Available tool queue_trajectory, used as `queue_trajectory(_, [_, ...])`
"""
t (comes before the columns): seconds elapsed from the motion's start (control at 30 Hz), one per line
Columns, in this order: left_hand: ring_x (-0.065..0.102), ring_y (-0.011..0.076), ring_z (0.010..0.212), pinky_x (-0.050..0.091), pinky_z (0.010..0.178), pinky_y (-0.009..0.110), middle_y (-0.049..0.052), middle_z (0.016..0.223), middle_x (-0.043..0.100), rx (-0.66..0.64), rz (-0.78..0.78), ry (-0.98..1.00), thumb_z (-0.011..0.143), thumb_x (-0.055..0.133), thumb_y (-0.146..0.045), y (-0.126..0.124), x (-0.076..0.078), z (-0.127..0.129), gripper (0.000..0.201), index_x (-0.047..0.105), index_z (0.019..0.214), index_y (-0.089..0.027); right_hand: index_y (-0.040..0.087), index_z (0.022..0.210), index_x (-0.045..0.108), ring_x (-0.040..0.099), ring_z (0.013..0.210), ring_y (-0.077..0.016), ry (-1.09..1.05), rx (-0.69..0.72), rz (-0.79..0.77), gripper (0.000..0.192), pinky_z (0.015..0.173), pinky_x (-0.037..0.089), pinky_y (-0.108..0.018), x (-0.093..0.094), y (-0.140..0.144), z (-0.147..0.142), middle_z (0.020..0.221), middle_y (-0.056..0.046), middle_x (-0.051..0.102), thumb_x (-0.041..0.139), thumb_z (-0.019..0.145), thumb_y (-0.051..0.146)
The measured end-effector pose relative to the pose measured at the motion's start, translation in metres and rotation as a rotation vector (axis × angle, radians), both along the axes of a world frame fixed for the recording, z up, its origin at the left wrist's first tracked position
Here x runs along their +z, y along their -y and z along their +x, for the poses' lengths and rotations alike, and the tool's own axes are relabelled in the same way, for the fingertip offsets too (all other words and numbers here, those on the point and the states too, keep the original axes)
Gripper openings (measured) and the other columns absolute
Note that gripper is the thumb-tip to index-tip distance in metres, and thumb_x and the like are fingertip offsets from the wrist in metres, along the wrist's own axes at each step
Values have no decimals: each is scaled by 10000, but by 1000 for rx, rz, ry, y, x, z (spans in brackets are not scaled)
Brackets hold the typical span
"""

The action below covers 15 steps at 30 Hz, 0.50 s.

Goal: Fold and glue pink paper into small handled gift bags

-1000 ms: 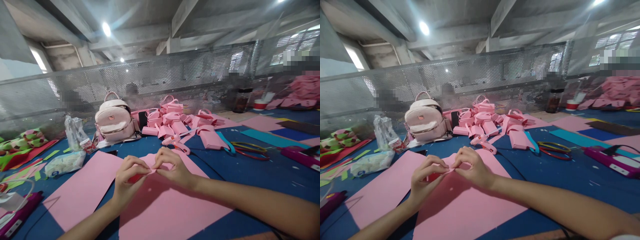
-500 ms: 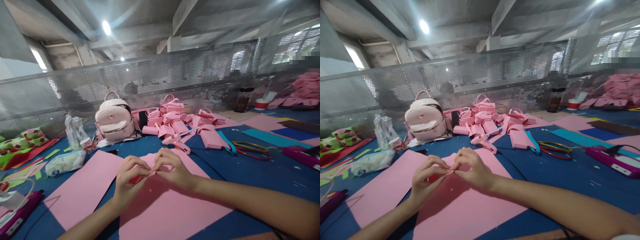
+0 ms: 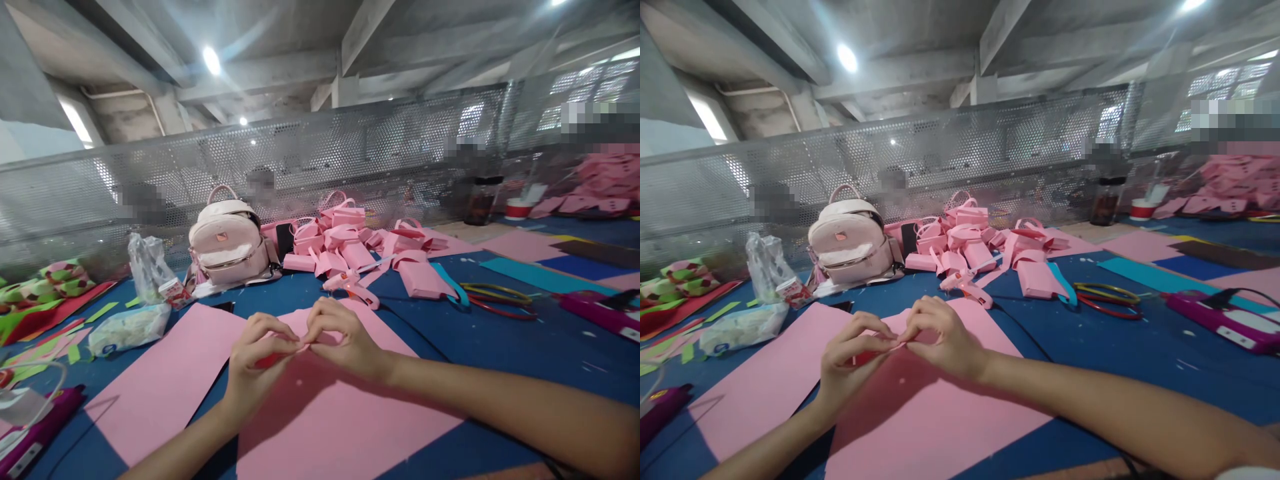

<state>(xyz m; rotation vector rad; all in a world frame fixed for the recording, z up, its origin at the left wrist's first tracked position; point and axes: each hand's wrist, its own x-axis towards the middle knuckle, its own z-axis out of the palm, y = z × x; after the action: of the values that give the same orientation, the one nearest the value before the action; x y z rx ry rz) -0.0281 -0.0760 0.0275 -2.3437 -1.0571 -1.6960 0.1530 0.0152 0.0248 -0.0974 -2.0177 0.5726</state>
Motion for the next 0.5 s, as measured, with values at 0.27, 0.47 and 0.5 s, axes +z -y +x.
queue_trajectory(0.27, [609,176,850,480,746,318,34,894,699,11,-15,15,893,699,-86,-2,-1,-1,159,746,935,-231,218,760,712,566,757,-179,-17,4,-46,144,744,408,-346,3,-1,0,764,-6,632,743,900,230])
queue_trajectory(0.47, [618,173,857,484,754,318,29,900,694,18,-29,40,889,707,-93,-2,-1,-1,153,744,922,-237,220,766,715,567,760,-185,-1,3,-46,153,745,417,-353,3,-1,1,773,-13,628,738,907,277])
queue_trajectory(0.5, [620,171,855,486,758,319,27,897,693,20,-33,46,881,717,-93,-2,-1,-1,145,741,906,-234,220,764,711,567,762,-186,-1,1,-46,161,744,417,-353,2,-1,1,773,-14,627,735,909,284])
